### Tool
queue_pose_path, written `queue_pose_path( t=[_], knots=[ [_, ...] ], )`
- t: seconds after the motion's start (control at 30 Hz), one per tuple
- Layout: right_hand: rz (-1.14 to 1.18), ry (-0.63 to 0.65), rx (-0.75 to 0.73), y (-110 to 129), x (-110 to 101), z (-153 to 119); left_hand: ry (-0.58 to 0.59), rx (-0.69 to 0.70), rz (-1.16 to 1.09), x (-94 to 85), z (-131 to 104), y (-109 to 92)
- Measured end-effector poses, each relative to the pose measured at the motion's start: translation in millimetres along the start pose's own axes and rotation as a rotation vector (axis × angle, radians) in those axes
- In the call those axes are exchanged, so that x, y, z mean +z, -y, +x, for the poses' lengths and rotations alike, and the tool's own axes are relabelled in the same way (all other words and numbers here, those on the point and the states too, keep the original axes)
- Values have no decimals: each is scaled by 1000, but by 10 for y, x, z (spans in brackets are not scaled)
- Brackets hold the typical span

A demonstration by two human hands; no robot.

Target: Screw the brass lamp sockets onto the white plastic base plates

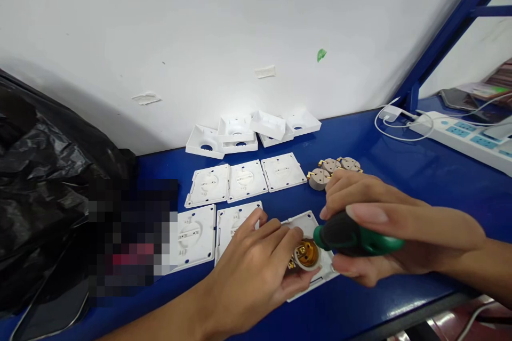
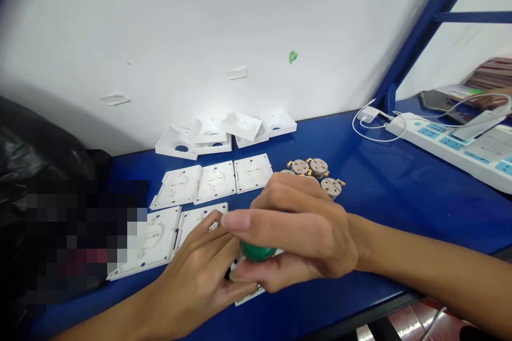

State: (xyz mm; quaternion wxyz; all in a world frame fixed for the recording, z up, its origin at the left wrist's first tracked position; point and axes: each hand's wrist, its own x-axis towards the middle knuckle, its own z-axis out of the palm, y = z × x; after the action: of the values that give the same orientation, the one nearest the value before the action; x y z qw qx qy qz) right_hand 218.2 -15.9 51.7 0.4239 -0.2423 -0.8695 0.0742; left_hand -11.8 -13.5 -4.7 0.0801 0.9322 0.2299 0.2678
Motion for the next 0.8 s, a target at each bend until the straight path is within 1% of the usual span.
queue_pose_path(
  t=[0.07, 0.17, 0.23, 0.33, 0.4, 0.5, 0.63, 0.7, 0.8],
  knots=[
    [23, -20, -65, -29, 83, 4, 39, -36, -43, 13, -4, 10],
    [88, -110, -69, -69, 192, 9, 78, -78, -84, 38, -11, 27],
    [176, -142, -73, -98, 225, 3, 75, -76, -73, 52, -16, 31],
    [264, -150, -59, -123, 209, -9, 53, -52, -50, 60, -24, 25],
    [231, -170, -28, -111, 183, -6, 55, -54, -53, 58, -26, 17],
    [164, -200, -22, -72, 165, 6, 98, -92, -72, 50, -24, 9],
    [232, -199, -19, -93, 202, 5, 134, -109, -73, 39, -12, 10],
    [261, -177, -70, -143, 225, 4, 121, -104, -65, 36, -3, 14],
    [218, -90, -163, -189, 226, 23, 125, -111, -88, 41, 9, 23]
  ],
)
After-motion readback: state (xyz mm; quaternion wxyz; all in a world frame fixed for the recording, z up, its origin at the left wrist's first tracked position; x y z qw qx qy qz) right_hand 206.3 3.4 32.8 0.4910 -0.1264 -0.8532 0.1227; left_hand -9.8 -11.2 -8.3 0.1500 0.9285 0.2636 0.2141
